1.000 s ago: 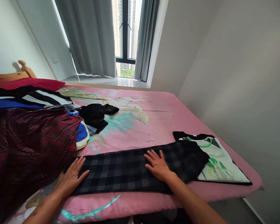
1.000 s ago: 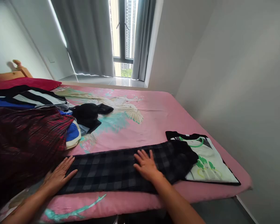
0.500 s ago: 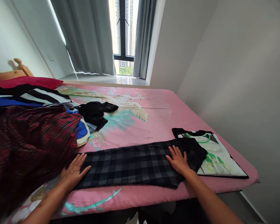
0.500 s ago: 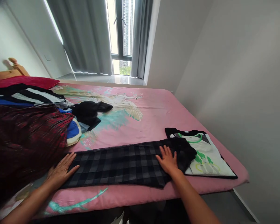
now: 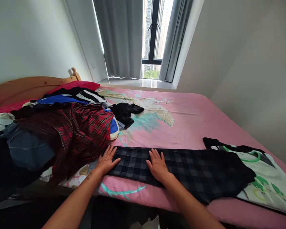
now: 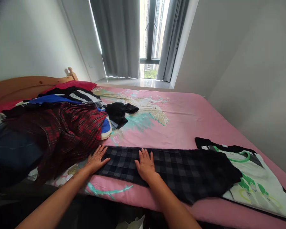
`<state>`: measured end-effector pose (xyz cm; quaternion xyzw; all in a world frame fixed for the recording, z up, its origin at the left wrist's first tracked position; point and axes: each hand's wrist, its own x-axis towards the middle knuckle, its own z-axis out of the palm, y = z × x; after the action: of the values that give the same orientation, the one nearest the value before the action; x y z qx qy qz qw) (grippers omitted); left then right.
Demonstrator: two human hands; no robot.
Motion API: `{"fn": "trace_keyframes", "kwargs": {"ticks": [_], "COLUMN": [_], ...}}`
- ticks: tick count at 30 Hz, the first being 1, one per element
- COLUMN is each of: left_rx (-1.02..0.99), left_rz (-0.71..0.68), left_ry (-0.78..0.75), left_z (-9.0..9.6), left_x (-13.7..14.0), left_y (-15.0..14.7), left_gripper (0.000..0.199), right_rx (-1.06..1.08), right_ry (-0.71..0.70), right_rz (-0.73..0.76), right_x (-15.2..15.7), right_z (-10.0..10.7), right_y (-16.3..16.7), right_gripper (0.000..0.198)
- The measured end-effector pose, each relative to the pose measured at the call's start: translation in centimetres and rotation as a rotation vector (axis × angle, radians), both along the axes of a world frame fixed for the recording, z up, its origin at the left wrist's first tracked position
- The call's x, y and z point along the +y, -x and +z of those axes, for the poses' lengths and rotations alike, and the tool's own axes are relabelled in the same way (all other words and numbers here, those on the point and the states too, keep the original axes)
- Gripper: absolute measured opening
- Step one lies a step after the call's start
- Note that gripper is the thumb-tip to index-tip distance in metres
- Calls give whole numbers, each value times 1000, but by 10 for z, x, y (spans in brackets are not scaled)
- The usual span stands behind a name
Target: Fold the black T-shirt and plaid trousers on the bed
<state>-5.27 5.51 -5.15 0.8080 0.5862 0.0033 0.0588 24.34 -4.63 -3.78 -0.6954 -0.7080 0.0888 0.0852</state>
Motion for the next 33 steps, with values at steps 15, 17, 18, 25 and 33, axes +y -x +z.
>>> {"fn": "trace_keyframes", "kwargs": {"ticks": [15, 17, 18, 25, 33], "left_rx": [-299, -361, -374, -525, -899], "left_rz": [195, 313, 352, 468, 486], "left_ry": [6, 51, 73, 294, 568], "left_z": [15, 24, 28, 47, 58], "left_x": [0, 2, 3, -4, -15], "left_y": [8, 18, 24, 53, 48], "left_gripper": [80, 71, 64, 30, 28], "right_rx": [-53, -59, -61, 160, 1094], "right_ry": [21, 13, 8, -38, -281], "right_rz": [-70, -83, -87, -140, -431], "right_x": [15, 14, 14, 19, 38], "right_z": [-29, -30, -31, -23, -32], "right_y": [31, 32, 32, 47, 64], "right_gripper": [62, 62, 61, 60, 65]}}
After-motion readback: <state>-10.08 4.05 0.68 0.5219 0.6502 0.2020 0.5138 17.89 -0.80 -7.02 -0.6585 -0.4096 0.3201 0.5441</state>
